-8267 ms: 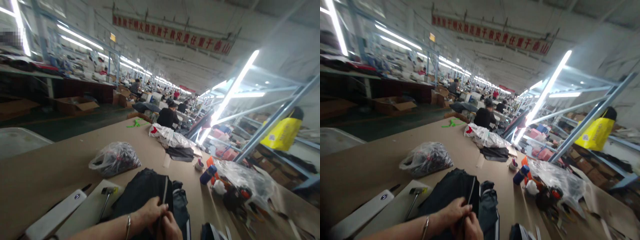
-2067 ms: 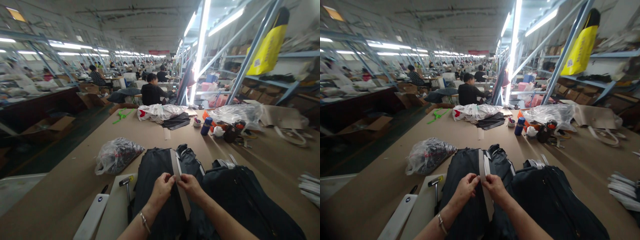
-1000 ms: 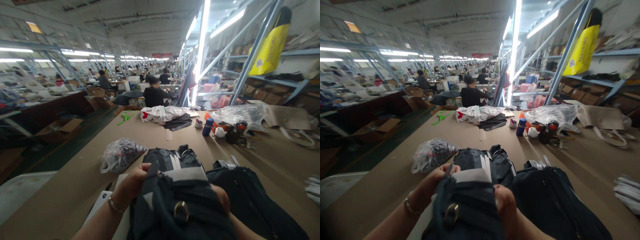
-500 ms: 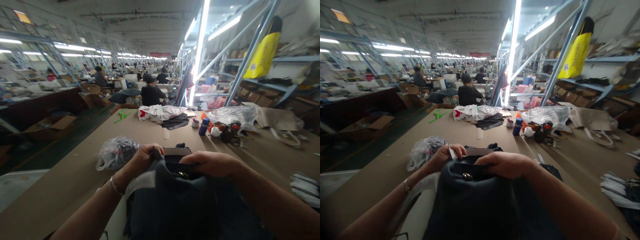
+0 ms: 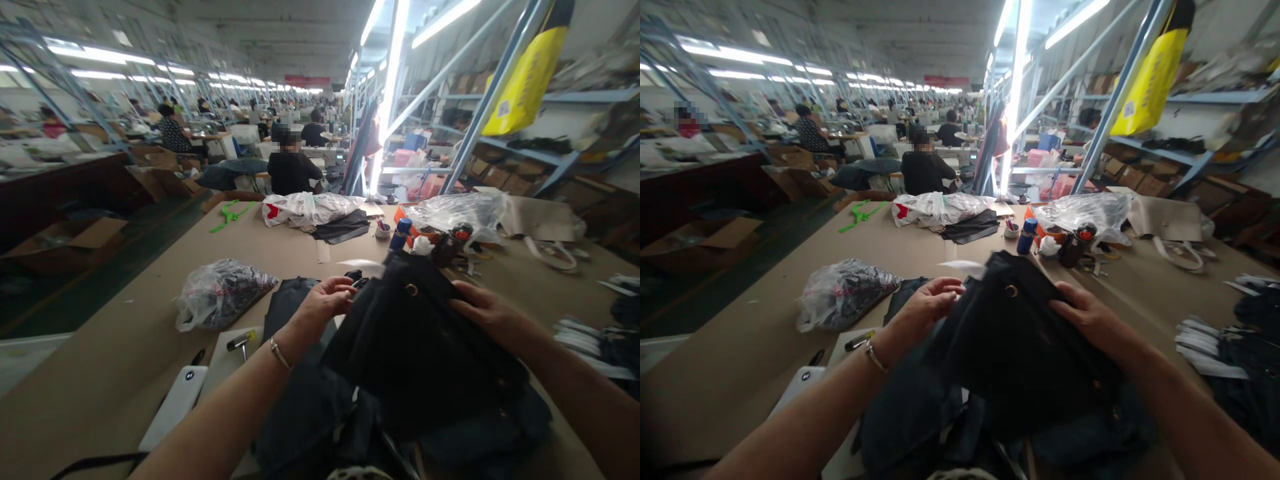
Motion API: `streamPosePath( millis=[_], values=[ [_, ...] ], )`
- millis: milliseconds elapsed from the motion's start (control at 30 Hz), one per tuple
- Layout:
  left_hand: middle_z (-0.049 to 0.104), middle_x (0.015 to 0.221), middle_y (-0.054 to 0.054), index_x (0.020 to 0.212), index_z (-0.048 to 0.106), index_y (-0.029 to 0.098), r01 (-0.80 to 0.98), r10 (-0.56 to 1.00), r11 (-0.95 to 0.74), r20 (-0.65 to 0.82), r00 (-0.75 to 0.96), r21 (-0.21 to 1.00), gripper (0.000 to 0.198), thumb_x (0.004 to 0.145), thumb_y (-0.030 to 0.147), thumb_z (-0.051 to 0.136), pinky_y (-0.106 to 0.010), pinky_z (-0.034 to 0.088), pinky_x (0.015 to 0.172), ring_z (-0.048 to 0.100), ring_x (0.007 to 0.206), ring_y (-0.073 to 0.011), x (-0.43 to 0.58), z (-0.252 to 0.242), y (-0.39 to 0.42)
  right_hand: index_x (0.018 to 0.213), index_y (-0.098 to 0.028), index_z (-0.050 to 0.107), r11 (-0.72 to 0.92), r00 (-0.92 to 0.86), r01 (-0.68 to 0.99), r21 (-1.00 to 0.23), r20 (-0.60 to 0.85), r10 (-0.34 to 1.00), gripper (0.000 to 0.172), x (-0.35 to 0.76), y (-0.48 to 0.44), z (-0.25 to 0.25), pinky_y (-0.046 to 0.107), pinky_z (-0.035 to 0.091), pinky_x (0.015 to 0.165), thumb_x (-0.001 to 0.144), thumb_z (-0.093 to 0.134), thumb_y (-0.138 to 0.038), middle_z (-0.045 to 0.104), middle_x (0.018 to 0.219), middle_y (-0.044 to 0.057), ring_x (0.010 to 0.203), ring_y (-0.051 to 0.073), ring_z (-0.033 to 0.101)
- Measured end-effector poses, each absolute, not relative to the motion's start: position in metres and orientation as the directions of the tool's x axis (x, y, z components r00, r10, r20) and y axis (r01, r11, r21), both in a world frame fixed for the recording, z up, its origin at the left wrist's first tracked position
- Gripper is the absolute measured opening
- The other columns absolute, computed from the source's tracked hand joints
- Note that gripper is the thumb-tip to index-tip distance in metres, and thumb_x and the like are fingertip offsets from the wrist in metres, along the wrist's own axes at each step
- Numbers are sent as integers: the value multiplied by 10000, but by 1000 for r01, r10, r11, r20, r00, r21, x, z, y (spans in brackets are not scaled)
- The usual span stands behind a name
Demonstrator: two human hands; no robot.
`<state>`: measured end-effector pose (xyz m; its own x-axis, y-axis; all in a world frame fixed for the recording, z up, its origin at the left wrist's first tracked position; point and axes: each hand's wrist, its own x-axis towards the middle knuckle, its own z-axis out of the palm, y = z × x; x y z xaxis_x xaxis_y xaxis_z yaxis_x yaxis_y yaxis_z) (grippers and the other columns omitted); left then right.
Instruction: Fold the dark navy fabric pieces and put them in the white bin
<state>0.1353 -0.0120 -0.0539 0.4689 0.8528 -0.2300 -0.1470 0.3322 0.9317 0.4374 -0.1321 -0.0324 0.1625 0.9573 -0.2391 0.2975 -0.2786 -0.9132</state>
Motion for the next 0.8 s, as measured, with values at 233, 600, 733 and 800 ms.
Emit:
streamPosePath(
  millis=[233, 600, 733, 800],
  values=[
    [537, 539, 22, 694, 634, 131, 363, 849, 176, -328, 414, 915, 105, 630, 194, 580, -201, 343, 466, 448, 468, -80, 124, -134, -24, 1051, -189, 602, -453, 551, 625, -636, -52, 833, 446, 517, -184, -92, 404, 455, 723, 704, 603, -469, 634, 1018, 206, 844, 278, 630],
    [546, 551, 17, 696, 608, 145, 343, 911, 210, -311, 271, 916, 110, 647, 220, 543, -204, 388, 487, 498, 509, -104, 110, -166, -35, 1112, -118, 574, -238, 111, 519, -821, -212, 971, 375, 249, -52, -200, 306, 441, 774, 756, 564, -232, 669, 907, 90, 829, 196, 605],
    [560, 641, 0, 787, 586, 135, 285, 912, 255, -328, 247, 924, 187, 678, 285, 568, -206, 431, 483, 531, 537, -105, 107, -164, -38, 890, -121, 627, -222, 84, 533, -817, -210, 974, 183, 250, -48, -194, 234, 427, 602, 795, 497, -208, 667, 785, 47, 690, 156, 592],
    [561, 710, -10, 870, 558, 136, 239, 912, 291, -344, 223, 926, 299, 700, 380, 588, -218, 461, 484, 539, 546, -102, 105, -155, -40, 789, -131, 627, -170, 44, 562, -809, -176, 983, 197, 249, -54, -179, 223, 396, 560, 829, 470, -242, 641, 691, 25, 640, 147, 570]
  ],
)
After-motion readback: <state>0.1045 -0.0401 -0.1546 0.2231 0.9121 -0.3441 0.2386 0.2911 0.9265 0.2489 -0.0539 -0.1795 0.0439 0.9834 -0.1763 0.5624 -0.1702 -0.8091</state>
